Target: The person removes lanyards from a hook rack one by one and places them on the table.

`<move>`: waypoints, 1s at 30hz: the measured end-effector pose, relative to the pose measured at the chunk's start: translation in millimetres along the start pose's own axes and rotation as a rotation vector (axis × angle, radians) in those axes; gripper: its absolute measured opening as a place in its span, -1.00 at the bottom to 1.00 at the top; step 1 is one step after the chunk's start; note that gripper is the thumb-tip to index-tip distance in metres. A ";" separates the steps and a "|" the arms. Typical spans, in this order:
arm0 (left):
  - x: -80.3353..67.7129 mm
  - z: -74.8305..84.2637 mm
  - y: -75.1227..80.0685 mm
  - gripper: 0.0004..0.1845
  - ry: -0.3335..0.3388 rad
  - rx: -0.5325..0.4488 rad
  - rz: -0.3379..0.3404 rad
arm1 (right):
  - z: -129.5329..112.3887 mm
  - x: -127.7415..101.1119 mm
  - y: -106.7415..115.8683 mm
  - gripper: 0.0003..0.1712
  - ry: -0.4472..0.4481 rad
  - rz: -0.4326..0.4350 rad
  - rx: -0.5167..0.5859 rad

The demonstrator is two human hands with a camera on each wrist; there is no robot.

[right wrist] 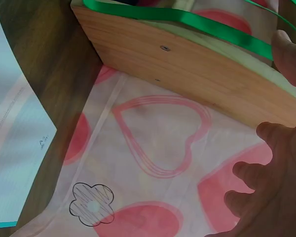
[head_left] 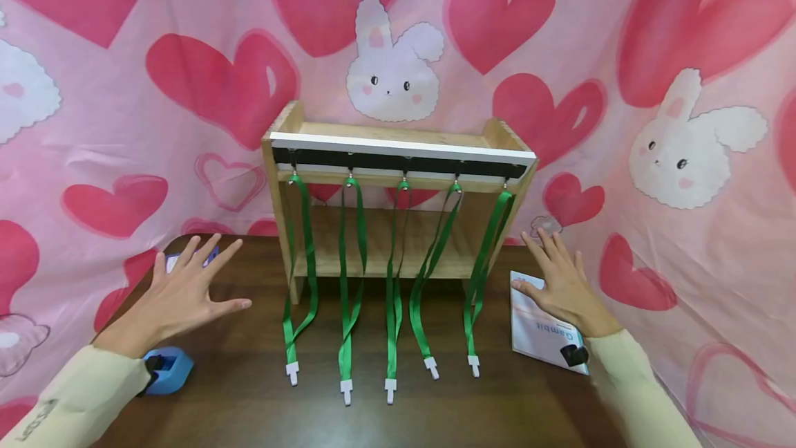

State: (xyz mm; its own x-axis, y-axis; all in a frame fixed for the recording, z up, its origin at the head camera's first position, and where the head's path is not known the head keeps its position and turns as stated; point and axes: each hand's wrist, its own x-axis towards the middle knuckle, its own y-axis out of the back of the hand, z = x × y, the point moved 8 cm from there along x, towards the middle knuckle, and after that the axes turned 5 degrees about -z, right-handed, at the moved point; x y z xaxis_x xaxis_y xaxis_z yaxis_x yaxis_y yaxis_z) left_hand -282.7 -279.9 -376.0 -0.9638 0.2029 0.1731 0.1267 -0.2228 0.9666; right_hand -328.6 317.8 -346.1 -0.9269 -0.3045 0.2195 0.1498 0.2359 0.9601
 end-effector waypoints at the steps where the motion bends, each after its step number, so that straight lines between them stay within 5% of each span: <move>1: -0.3 -0.3 -0.2 0.18 0.001 -0.001 -0.001 | -1.1 0.3 1.0 0.10 0.006 0.000 0.001; 13: 6.1 2.3 -2.0 0.35 0.016 -0.099 -0.010 | -6.5 -1.2 12.4 0.25 0.066 0.047 0.055; 20: 12.5 4.7 9.0 0.44 -0.063 -0.185 0.074 | -3.7 2.5 15.9 0.34 0.023 0.070 0.087; 30: 14.9 -6.8 22.5 0.37 0.045 -0.354 0.150 | -8.5 6.8 24.2 0.34 -0.004 0.179 0.240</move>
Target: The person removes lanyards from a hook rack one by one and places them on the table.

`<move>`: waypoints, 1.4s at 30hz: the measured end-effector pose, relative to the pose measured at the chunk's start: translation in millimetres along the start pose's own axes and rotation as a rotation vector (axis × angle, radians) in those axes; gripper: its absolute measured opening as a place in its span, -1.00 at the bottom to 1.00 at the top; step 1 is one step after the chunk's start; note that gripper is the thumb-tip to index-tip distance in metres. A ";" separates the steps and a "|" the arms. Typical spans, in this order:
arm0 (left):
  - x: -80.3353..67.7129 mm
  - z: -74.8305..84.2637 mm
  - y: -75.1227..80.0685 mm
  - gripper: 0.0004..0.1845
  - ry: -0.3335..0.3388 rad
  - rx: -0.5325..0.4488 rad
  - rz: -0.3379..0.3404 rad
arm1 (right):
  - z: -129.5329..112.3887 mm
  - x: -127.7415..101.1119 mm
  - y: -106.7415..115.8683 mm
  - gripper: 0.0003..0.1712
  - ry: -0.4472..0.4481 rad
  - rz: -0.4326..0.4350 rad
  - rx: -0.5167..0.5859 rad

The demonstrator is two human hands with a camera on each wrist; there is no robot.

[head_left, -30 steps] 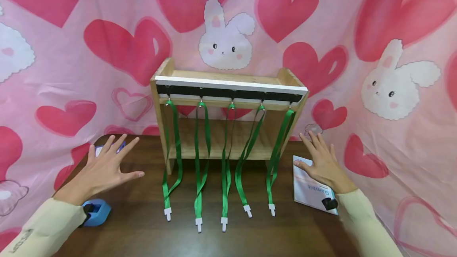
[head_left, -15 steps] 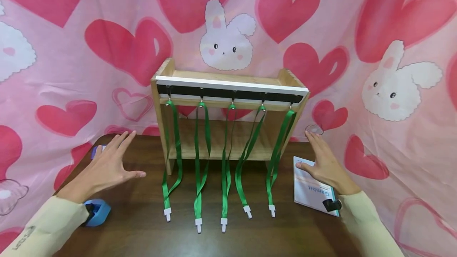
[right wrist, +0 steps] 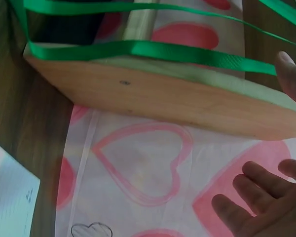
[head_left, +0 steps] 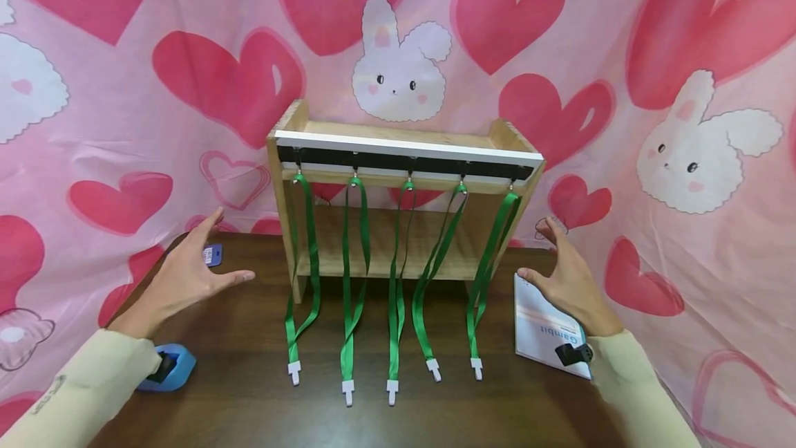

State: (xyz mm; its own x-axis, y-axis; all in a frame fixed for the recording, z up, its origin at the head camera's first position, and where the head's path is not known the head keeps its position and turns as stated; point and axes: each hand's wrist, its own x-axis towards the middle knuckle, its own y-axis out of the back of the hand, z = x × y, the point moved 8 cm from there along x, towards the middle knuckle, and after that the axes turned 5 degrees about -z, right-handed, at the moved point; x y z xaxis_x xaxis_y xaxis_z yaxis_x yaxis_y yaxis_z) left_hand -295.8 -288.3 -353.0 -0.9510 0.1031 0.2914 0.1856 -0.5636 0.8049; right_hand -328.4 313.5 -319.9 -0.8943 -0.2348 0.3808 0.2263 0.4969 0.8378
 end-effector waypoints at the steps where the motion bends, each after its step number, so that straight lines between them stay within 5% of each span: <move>1: 0.9 -0.2 1.4 0.35 0.000 -0.023 0.012 | -1.1 0.3 1.2 0.33 0.003 0.016 0.023; 15: 9.6 8.8 5.5 0.11 -0.006 -0.270 0.022 | -10.8 1.5 21.6 -0.07 -0.020 0.218 0.326; 29: 24.5 23.2 -0.6 -0.14 0.033 -0.373 0.017 | -17.0 3.2 20.8 -0.17 -0.029 0.221 0.452; 42: 34.2 34.6 -7.7 -0.13 0.040 -0.431 -0.028 | -28.2 8.4 18.0 -0.17 -0.018 0.191 0.451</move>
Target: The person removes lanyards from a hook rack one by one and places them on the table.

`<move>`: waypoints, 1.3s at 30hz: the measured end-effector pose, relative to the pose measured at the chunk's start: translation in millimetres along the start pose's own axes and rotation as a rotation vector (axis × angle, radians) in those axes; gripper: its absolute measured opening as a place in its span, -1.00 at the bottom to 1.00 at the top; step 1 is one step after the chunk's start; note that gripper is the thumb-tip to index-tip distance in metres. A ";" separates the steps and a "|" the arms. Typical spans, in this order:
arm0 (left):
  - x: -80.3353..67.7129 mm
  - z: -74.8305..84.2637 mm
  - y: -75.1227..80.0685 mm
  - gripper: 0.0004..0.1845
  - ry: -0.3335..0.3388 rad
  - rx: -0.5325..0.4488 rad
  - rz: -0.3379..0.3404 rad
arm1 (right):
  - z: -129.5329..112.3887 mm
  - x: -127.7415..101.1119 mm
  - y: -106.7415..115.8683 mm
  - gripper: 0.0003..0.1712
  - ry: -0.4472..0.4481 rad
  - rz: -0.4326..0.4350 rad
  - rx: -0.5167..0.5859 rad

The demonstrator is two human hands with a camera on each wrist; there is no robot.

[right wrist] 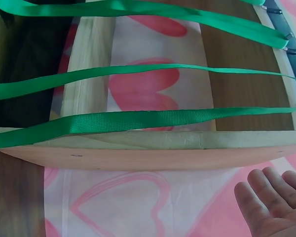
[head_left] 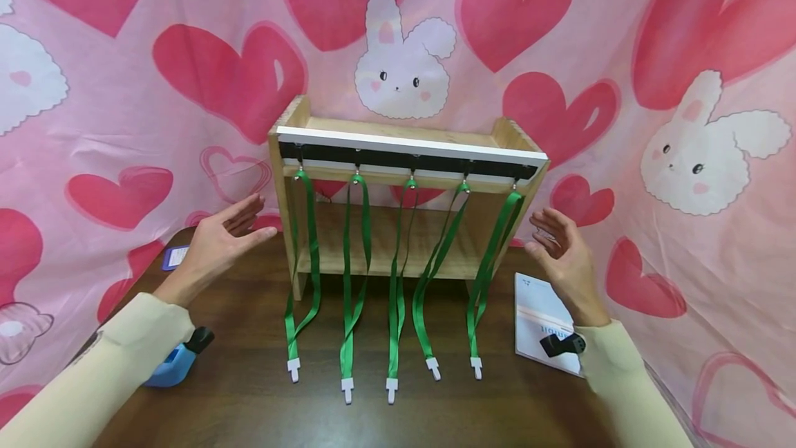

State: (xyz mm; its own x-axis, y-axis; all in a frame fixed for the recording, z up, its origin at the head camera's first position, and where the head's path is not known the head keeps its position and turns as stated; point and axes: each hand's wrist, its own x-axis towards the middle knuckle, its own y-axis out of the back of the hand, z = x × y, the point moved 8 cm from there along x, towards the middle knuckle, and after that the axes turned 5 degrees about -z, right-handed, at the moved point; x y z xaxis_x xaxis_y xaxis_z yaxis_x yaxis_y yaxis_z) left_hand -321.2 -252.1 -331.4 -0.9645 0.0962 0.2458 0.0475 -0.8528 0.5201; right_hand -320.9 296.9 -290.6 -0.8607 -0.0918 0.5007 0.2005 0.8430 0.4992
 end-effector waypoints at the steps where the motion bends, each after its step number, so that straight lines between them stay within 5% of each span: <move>1: 0.5 0.6 -0.8 -0.14 -0.003 -0.002 0.001 | -0.5 0.0 0.0 -0.17 0.001 0.000 -0.006; 25: 20.7 18.0 -12.0 -0.21 -0.065 -0.058 0.025 | -14.5 2.3 -4.4 -0.18 0.027 -0.001 0.001; 39: 23.2 20.0 -17.2 -0.25 -0.100 -0.033 0.035 | -34.2 6.0 -2.2 -0.28 0.156 0.056 0.047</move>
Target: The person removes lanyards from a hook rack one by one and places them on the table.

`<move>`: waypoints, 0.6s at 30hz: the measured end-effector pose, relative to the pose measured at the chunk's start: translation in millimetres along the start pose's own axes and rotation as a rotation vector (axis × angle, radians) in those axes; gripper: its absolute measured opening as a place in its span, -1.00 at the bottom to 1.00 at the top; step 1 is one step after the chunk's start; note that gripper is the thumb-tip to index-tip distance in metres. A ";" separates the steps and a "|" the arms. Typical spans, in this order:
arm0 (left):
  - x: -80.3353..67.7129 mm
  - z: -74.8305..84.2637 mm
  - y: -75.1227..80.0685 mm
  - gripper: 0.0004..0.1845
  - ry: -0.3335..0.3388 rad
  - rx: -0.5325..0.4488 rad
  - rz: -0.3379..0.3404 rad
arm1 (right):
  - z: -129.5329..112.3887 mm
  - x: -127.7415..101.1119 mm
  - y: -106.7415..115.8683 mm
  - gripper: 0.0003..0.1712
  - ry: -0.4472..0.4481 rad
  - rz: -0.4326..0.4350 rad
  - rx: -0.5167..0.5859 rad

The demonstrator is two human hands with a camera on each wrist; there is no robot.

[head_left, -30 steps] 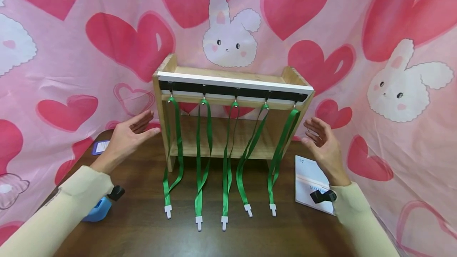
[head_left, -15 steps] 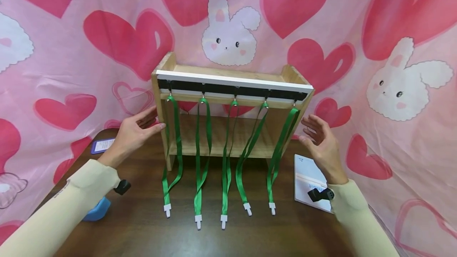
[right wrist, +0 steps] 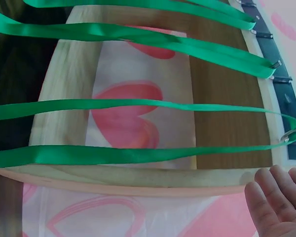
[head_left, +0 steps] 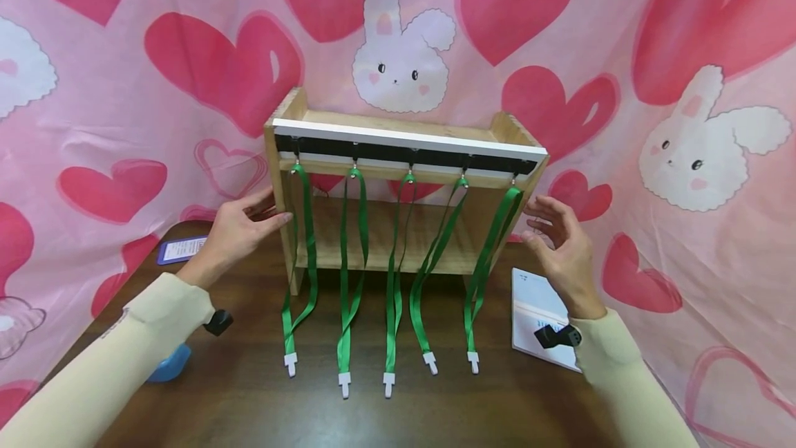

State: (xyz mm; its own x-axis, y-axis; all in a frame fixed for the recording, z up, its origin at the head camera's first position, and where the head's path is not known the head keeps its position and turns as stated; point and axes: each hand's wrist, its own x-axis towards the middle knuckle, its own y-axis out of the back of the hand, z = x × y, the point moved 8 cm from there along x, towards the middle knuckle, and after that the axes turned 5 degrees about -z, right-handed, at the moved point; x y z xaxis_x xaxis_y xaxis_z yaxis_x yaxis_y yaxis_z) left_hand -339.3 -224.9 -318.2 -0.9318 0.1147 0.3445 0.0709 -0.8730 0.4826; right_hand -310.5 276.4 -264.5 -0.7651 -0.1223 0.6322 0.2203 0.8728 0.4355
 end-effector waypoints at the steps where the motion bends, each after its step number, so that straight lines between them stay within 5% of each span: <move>1: 0.2 0.6 0.1 -0.26 -0.001 0.003 0.007 | -1.4 0.8 -0.3 -0.28 0.003 0.000 -0.001; 18: -0.1 3.4 0.2 -0.32 0.028 0.073 0.053 | -9.0 17.7 -9.8 -0.44 0.010 0.073 -0.057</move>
State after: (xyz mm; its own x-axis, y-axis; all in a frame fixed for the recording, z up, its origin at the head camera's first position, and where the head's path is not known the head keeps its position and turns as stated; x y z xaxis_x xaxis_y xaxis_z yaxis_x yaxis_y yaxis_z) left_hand -337.9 -223.5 -315.4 -0.9355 0.0553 0.3490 0.1451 -0.8405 0.5221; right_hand -320.7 261.4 -251.8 -0.7399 -0.0643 0.6696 0.3095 0.8513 0.4237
